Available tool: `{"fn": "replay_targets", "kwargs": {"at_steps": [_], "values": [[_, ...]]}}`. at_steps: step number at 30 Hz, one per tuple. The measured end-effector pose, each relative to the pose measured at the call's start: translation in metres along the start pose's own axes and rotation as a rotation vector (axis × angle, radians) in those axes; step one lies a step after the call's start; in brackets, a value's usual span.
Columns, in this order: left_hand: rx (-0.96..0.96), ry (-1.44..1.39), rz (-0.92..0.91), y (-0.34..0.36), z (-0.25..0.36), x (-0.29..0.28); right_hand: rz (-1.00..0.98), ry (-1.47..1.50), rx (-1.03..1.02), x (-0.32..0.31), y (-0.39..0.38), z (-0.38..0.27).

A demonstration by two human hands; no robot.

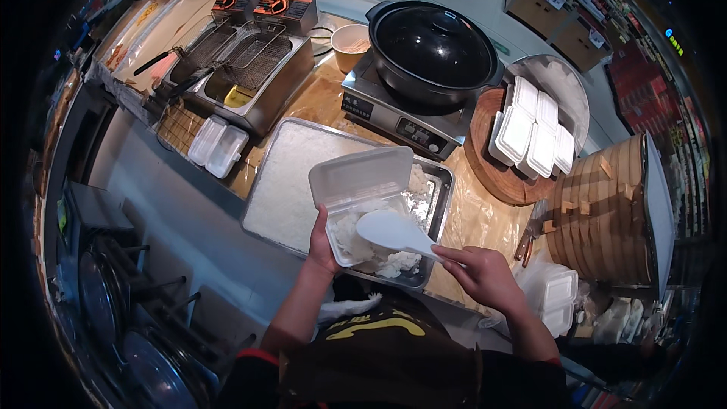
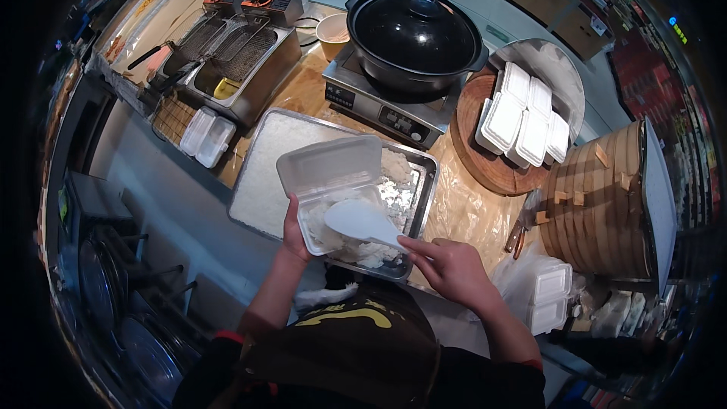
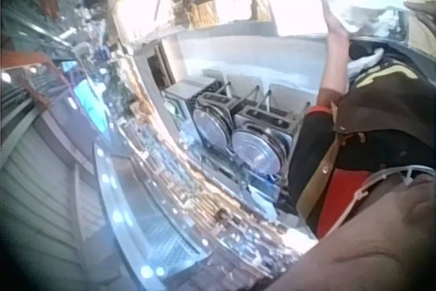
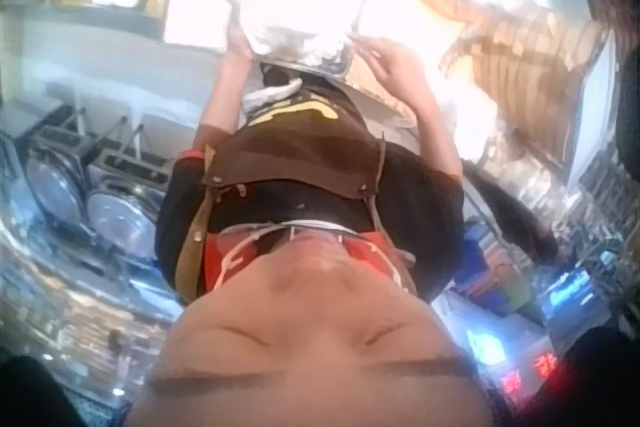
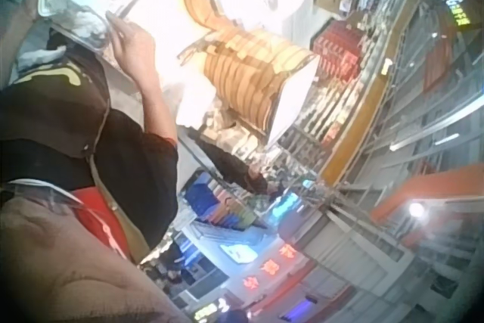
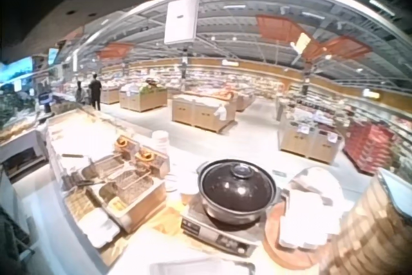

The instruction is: The person scoops cooked white rice from a large metal tray into multiple white styrofoam takeout containers using a plastic scoop. They close each container and hand them to a customer. The person also places a container into a plastic bag and weighs it on a scale.

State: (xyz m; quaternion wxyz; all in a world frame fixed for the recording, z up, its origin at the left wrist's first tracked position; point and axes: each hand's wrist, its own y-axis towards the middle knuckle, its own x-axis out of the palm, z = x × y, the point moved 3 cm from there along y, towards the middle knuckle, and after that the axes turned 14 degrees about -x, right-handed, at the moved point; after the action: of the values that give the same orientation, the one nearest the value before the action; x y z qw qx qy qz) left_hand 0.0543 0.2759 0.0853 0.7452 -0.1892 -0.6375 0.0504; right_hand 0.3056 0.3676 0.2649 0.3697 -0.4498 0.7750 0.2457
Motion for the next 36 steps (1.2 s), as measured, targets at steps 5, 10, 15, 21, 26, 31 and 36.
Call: {"fn": "replay_targets", "kwargs": {"at_steps": [5,10,15,21,26,31,36], "values": [[0.013,0.047,0.004,0.000,-0.006,0.018,-0.011,-0.098,0.017,0.030,-0.003,0.003],[0.064,0.015,0.038,-0.004,-0.003,0.007,0.014,0.194,0.127,0.011,-0.009,0.002],[0.173,-0.055,-0.014,-0.008,0.010,0.014,0.090,0.054,0.153,-0.018,-0.041,-0.007],[0.093,-0.037,-0.019,-0.007,0.000,0.023,0.117,-0.162,0.132,0.019,-0.024,-0.009],[0.101,-0.037,-0.036,0.003,-0.005,0.010,0.134,-0.030,0.171,0.028,-0.013,0.003],[0.133,-0.041,-0.037,0.003,0.000,0.007,0.143,0.272,0.412,-0.006,-0.038,-0.012],[0.139,0.048,-0.019,0.005,0.000,0.004,0.105,0.162,0.400,0.009,-0.021,-0.023]]}}
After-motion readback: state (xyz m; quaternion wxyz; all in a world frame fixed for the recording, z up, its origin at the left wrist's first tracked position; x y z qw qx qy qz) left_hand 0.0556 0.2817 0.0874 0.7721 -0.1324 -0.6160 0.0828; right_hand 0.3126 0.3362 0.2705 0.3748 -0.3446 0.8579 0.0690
